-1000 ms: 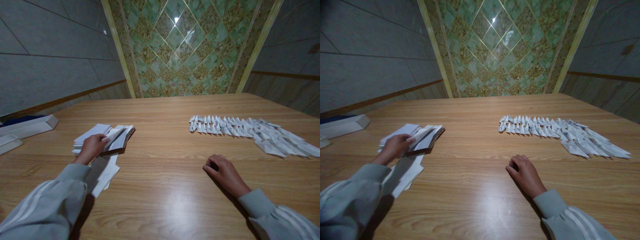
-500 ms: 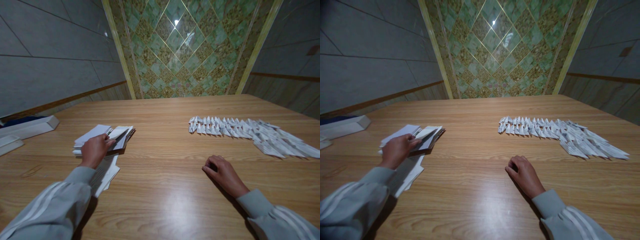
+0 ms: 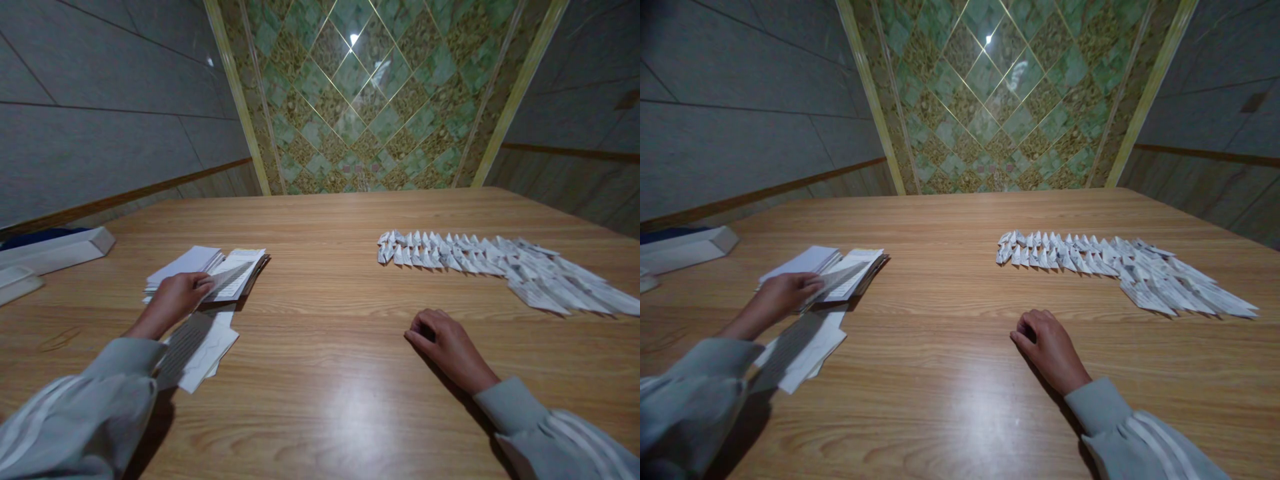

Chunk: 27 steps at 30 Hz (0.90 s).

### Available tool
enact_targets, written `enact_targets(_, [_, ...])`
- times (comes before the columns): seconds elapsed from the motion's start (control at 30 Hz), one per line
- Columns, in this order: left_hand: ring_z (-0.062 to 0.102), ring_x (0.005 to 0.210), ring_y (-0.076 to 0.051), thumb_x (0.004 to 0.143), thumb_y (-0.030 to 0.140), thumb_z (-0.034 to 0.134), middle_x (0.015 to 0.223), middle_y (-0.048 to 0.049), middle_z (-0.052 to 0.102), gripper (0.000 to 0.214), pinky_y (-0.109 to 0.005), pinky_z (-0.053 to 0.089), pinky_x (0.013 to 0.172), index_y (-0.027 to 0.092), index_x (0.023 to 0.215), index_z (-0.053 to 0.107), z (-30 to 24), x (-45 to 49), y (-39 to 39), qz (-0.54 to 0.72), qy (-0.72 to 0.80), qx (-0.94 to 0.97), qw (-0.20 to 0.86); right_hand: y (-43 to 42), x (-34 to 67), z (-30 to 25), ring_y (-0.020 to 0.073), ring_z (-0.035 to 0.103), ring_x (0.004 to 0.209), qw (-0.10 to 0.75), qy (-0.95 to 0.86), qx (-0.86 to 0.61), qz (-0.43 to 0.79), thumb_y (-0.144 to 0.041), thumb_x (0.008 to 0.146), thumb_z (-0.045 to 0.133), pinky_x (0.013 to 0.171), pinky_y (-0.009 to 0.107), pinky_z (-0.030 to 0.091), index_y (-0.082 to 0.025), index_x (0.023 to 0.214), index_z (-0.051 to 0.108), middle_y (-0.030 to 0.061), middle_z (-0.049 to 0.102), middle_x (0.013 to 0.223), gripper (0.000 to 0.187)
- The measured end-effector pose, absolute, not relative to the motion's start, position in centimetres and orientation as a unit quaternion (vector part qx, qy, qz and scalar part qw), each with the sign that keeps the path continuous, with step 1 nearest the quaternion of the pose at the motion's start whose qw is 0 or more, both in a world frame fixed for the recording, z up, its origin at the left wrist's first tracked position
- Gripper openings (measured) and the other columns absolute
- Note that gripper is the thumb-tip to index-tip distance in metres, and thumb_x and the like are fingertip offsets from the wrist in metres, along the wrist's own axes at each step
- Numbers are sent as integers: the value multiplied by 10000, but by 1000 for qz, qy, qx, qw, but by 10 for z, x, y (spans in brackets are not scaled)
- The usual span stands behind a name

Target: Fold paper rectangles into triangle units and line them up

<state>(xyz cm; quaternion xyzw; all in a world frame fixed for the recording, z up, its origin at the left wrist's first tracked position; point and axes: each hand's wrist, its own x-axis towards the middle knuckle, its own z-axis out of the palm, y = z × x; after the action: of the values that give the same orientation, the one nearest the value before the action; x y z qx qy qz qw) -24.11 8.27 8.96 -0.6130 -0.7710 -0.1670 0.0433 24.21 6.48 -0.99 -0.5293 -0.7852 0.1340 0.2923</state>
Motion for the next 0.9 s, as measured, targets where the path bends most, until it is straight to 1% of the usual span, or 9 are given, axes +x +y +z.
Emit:
enact_targets(0.1, [660, 889, -355, 889, 330, 442, 909, -131, 746, 373, -404, 475, 750, 124, 1030, 719, 95, -227, 73, -163, -775, -601, 106, 65, 243, -9, 220, 573, 701, 298, -781, -532, 135, -360, 844, 573, 646, 327, 414, -219, 659, 558, 35, 631, 689, 233])
enact_targets(0.23, [632, 1013, -388, 942, 381, 392, 1113, -174, 691, 415, -459, 472, 818, 147, 1149, 665, 96, -178, 58, -181, -742, -630, 144, 64, 241, -3, 215, 579, 672, 325, -769, -531, 146, -378, 867, 565, 624, 325, 432, -217, 682, 568, 36, 631, 682, 246])
enact_targets(0.33, [653, 956, -316, 911, 319, 479, 1061, -123, 699, 249, -401, 485, 807, 214, 1020, 677, 87, -122, 41, -177, -658, -726, 93, 58, 236, 4, 216, 602, 720, 353, -781, -494, 145, -330, 895, 571, 665, 335, 470, -209, 794, 612, 52, 655, 772, 163])
enact_targets(0.4, [660, 870, -283, 895, 259, 499, 979, -118, 703, 172, -370, 491, 737, 214, 917, 664, 75, -80, 26, -162, -597, -784, 47, 52, 231, 8, 223, 621, 838, 361, -806, -446, 147, -287, 907, 583, 749, 347, 500, -207, 987, 633, 76, 676, 925, 124])
enact_targets(0.53, [643, 715, -248, 894, 163, 505, 843, -106, 686, 124, -335, 468, 628, 194, 874, 623, 48, -9, 0, -134, -504, -852, -41, 36, 219, 17, 256, 528, 1180, 311, -873, -337, 163, -224, 869, 645, 970, 394, 467, -234, 1314, 524, 119, 575, 1288, 461])
enact_targets(0.6, [653, 723, -255, 896, 153, 525, 869, -108, 694, 115, -341, 473, 633, 193, 931, 627, 37, 12, -8, -140, -485, -860, -77, 30, 214, 19, 261, 522, 1168, 261, -896, -316, 172, -223, 840, 690, 969, 401, 456, -236, 1276, 555, 110, 575, 1288, 456])
enact_targets(0.73, [667, 808, -274, 885, 314, 630, 950, -109, 708, 132, -366, 511, 685, 211, 966, 623, 24, 20, -15, -133, -456, -871, -128, 28, 214, 18, 232, 568, 970, 208, -907, -326, 169, -179, 907, 600, 866, 381, 441, -209, 949, 645, 64, 683, 1012, 68])
enact_targets(0.83, [634, 1041, -328, 750, 503, 764, 1156, -123, 683, 528, -426, 520, 857, 234, 1164, 576, 17, 11, -16, -176, -405, -885, -147, 31, 222, 17, 219, 575, 886, 199, -902, -346, 166, -137, 907, 570, 810, 357, 420, -198, 843, 639, 47, 692, 857, 112])
enact_targets(0.9, [567, 1183, -362, 747, 506, 765, 1304, -152, 619, 685, -488, 470, 973, 230, 1311, 490, 13, 5, -16, -213, -379, -894, -113, 34, 230, 18, 212, 586, 883, 200, -897, -355, 173, -122, 893, 580, 815, 353, 408, -197, 856, 651, 45, 704, 856, 110])
